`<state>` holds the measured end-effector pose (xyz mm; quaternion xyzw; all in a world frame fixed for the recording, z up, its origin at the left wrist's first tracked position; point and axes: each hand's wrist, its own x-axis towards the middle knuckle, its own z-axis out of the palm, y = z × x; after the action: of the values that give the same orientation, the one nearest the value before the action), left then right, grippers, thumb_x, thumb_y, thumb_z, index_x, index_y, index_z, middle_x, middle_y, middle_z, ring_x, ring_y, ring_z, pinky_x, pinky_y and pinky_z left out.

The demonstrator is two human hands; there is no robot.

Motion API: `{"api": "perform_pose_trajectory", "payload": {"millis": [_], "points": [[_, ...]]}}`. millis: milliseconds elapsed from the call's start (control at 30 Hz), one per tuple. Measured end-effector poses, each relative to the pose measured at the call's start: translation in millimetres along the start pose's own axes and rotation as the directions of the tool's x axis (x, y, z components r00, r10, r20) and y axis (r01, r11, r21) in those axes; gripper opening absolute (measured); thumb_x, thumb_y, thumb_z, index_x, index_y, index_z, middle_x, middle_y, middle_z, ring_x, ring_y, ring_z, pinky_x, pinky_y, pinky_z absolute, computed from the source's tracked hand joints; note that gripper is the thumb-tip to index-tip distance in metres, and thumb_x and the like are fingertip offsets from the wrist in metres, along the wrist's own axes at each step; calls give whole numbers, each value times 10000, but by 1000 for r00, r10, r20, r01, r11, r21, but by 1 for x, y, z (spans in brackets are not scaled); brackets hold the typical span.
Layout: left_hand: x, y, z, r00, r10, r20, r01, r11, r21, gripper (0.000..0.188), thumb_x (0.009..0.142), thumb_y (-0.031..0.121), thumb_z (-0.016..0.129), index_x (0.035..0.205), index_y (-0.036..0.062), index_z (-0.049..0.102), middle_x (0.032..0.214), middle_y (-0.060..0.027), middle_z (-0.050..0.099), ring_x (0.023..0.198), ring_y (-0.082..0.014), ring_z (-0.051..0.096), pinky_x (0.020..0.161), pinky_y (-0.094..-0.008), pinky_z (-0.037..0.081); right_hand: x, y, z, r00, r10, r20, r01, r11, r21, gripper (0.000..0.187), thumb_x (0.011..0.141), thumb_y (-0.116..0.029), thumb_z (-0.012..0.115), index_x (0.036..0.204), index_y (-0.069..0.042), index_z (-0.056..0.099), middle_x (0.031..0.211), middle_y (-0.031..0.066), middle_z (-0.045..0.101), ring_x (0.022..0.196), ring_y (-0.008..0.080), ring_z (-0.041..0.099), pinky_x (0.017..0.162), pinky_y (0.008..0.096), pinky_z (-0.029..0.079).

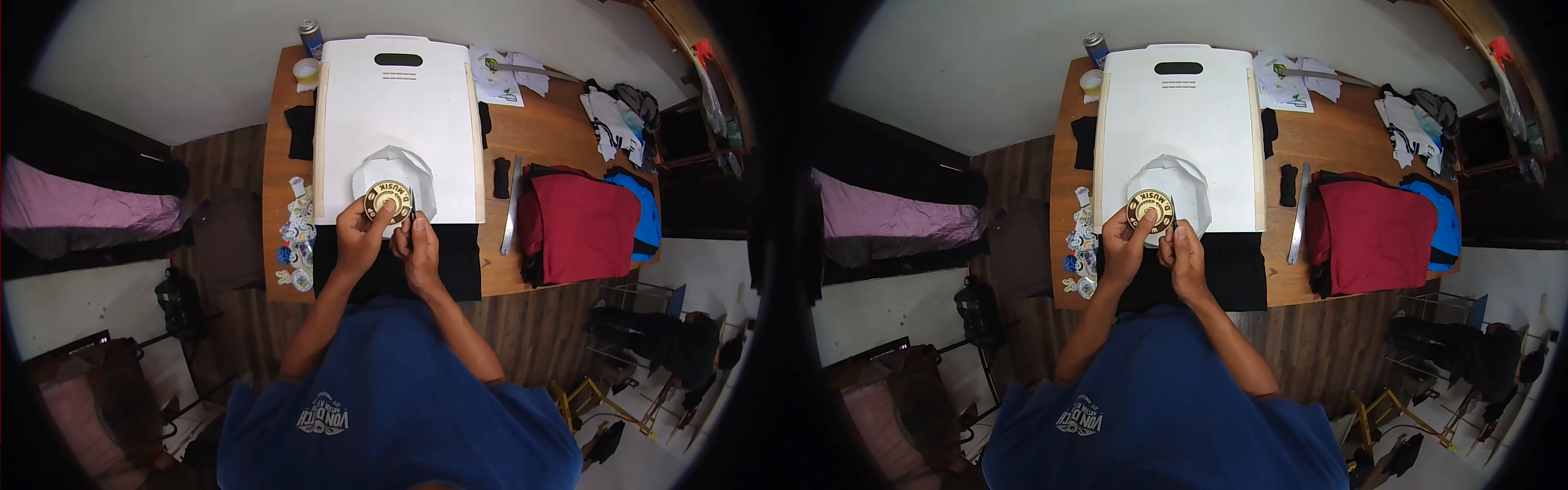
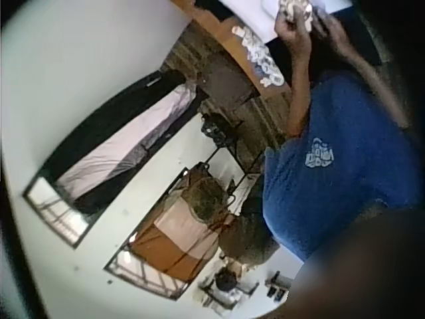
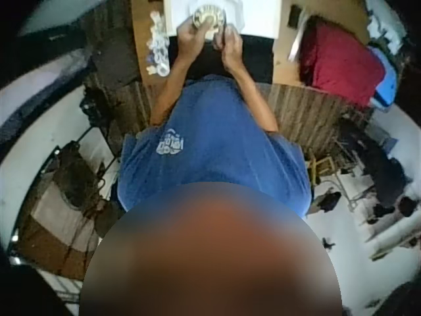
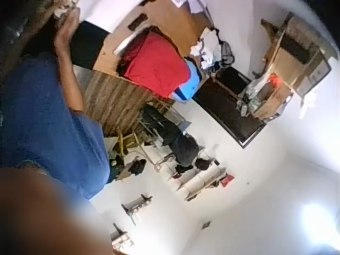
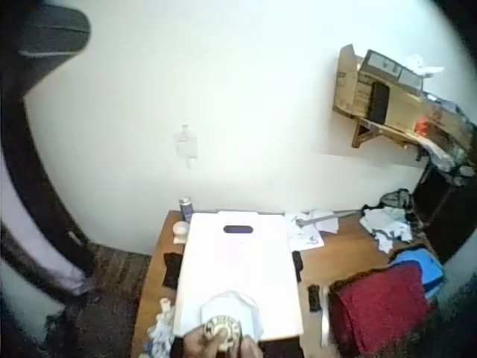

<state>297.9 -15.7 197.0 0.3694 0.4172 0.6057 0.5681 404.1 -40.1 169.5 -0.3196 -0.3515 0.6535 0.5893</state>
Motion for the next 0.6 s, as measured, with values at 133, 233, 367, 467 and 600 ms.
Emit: {"api": "perform_pose_trajectory", "payload": {"millis": [133, 233, 367, 467, 600], "points": [[0, -1, 1, 996, -85, 9, 84, 996, 18, 133, 885, 67, 600, 946, -51, 608, 869, -63, 647, 779, -82, 597, 684, -206, 477, 1, -3, 3, 997, 68, -34, -69, 997, -31, 339, 1001, -368, 308, 828, -86, 384, 567, -23, 296, 478, 76, 237, 461, 229, 248], [-1, -1, 1, 997, -80, 3, 80, 997, 19, 132, 885, 68, 599, 944, -50, 608, 864, -63, 649, 773, -81, 597, 677, -205, 477, 2, -6, 6, 997, 66, -34, -66, 998, -22, 337, 1001, -368, 311, 831, -86, 387, 568, -23, 296, 478, 74, 237, 460, 228, 246], [-3, -1, 3, 1000, 9, -18, -9, 1000, -9, 132, 886, 68, 597, 942, -51, 607, 859, -64, 650, 765, -80, 598, 671, -205, 476, 2, -8, 6, 998, 51, -27, -52, 998, -32, 337, 1001, -366, 314, 829, -86, 391, 569, -25, 298, 478, 71, 238, 461, 226, 246], [-2, -2, 2, 1000, 11, -16, -11, 1000, 1, 132, 886, 69, 598, 940, -50, 607, 854, -62, 649, 761, -79, 597, 669, -206, 477, 3, -8, 5, 999, 45, -16, -45, 998, -42, 336, 1002, -360, 311, 824, -87, 391, 569, -24, 300, 480, 71, 242, 462, 226, 248], [-1, -3, 2, 1000, 16, -15, -16, 1000, 12, 128, 885, 71, 600, 935, -46, 607, 849, -59, 647, 756, -77, 595, 665, -206, 476, 2, -6, 4, 999, -32, 10, 33, 999, -18, 331, 1006, -347, 303, 816, -89, 388, 567, -22, 304, 481, 73, 245, 463, 227, 251]]}}
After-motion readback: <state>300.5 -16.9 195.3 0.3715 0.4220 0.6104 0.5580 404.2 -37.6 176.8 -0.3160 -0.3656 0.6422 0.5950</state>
